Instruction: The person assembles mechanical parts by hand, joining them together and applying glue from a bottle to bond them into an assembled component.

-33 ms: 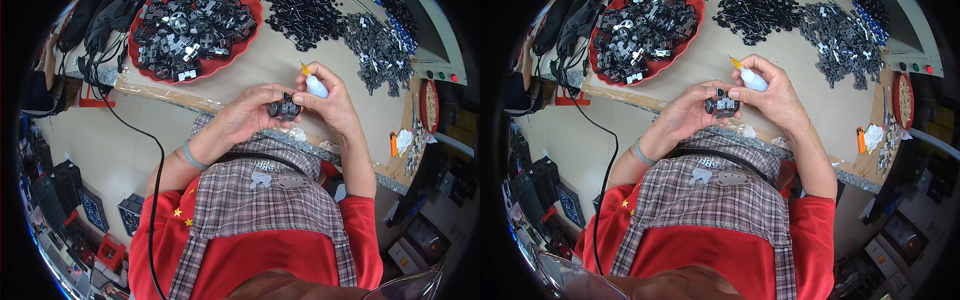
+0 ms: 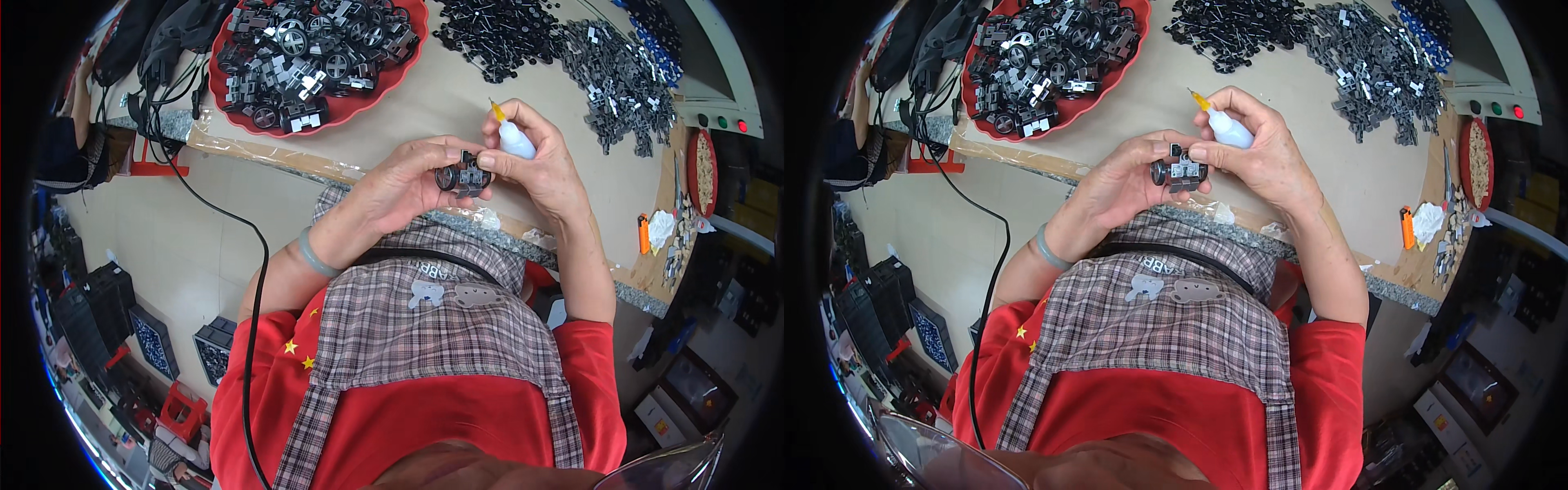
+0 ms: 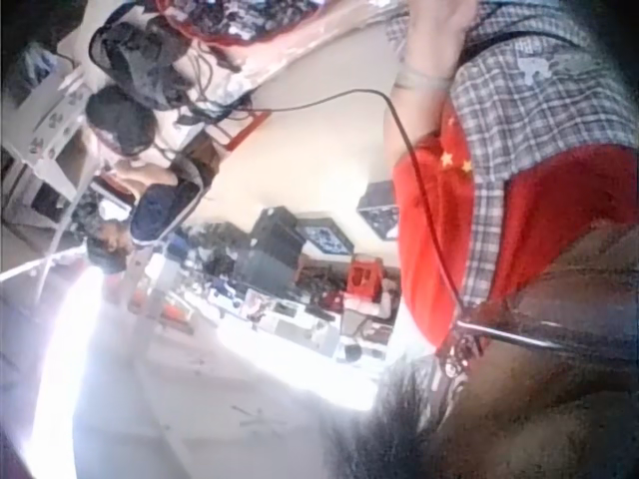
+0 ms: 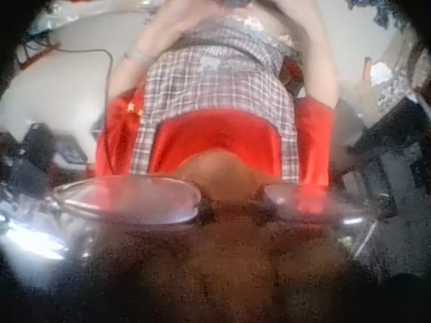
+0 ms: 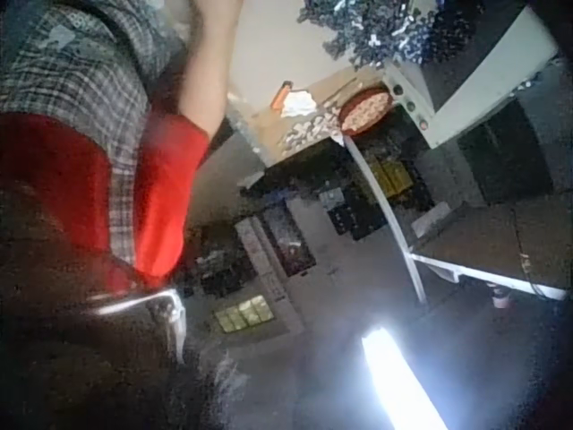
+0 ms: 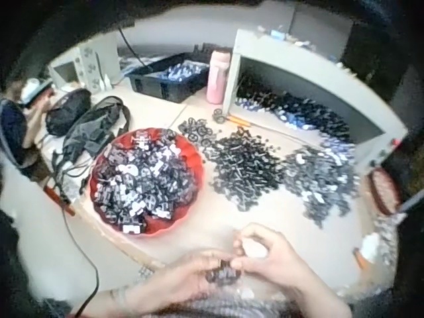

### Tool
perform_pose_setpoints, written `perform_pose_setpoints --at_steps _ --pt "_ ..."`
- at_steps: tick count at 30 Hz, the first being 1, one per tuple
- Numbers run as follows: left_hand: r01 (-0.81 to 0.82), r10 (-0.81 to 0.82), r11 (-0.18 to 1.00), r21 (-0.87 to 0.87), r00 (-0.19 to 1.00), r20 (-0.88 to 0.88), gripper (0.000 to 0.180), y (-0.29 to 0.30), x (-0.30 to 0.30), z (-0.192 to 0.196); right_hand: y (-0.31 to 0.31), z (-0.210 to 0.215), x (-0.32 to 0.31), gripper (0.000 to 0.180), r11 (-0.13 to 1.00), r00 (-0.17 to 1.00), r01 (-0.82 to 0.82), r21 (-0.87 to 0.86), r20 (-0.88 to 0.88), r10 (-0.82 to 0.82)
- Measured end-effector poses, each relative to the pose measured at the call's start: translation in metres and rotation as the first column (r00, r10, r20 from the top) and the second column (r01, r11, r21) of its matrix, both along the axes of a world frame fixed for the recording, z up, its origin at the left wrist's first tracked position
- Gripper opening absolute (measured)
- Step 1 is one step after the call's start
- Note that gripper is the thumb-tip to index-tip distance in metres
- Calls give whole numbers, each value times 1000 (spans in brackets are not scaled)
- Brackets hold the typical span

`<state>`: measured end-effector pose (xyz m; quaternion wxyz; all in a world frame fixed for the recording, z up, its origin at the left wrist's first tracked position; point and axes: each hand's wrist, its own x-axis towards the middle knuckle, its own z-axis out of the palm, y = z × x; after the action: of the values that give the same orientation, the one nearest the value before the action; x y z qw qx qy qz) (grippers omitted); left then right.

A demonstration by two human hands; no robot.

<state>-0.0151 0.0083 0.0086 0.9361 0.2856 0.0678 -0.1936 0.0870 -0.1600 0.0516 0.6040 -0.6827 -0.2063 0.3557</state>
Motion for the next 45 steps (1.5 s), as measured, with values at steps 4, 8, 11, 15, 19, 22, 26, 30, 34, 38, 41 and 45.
perform_pose_setpoints --at_steps 4,8,11,15,19,22,26,30,34,38,41,45 --pt "-19 18 998 57 1000 24 47 0 -1 1 3 5 -5 32 999 995 35 -26 -89 -37" --pt "-29 29 999 -24 1000 -12 47 -2 -1 -2 -3 5 1 30 997 989 30 76 -149 -18" --pt "-32 30 991 -129 999 -18 41 0 0 -7 -5 8 4 29 996 972 44 84 -235 -23" --pt "-10 11 994 -108 1000 8 42 0 0 -6 5 4 -6 27 996 993 44 75 106 -52" --pt "-36 35 996 -76 999 -15 41 -3 -1 1 9 -1 -6 27 1000 965 -15 6 261 13" --pt "-34 34 999 -35 999 6 41 -3 0 -4 12 0 -5 27 998 995 -62 -12 71 63" --pt "-46 46 998 -36 999 18 40 -1 -1 -1 15 1 -6 27 1000 993 -15 -17 115 17" --pt "-41 42 986 -163 999 4 40 -2 0 -6 12 -1 0 29 996 982 55 73 175 -67" --pt "-24 30 986 -167 999 36 47 3 4 -9 -8 8 7 35 988 997 78 136 15 -80" --pt "-43 50 980 -192 998 34 47 4 7 -13 -18 4 -1 32 967 995 103 234 -8 -104" --pt "-36 49 974 -225 997 55 48 3 7 -14 -23 0 -6 35 973 963 103 208 224 -150" --pt "-36 45 978 -206 998 42 48 4 7 -13 -23 -4 -17 44 943 877 194 272 382 -290"
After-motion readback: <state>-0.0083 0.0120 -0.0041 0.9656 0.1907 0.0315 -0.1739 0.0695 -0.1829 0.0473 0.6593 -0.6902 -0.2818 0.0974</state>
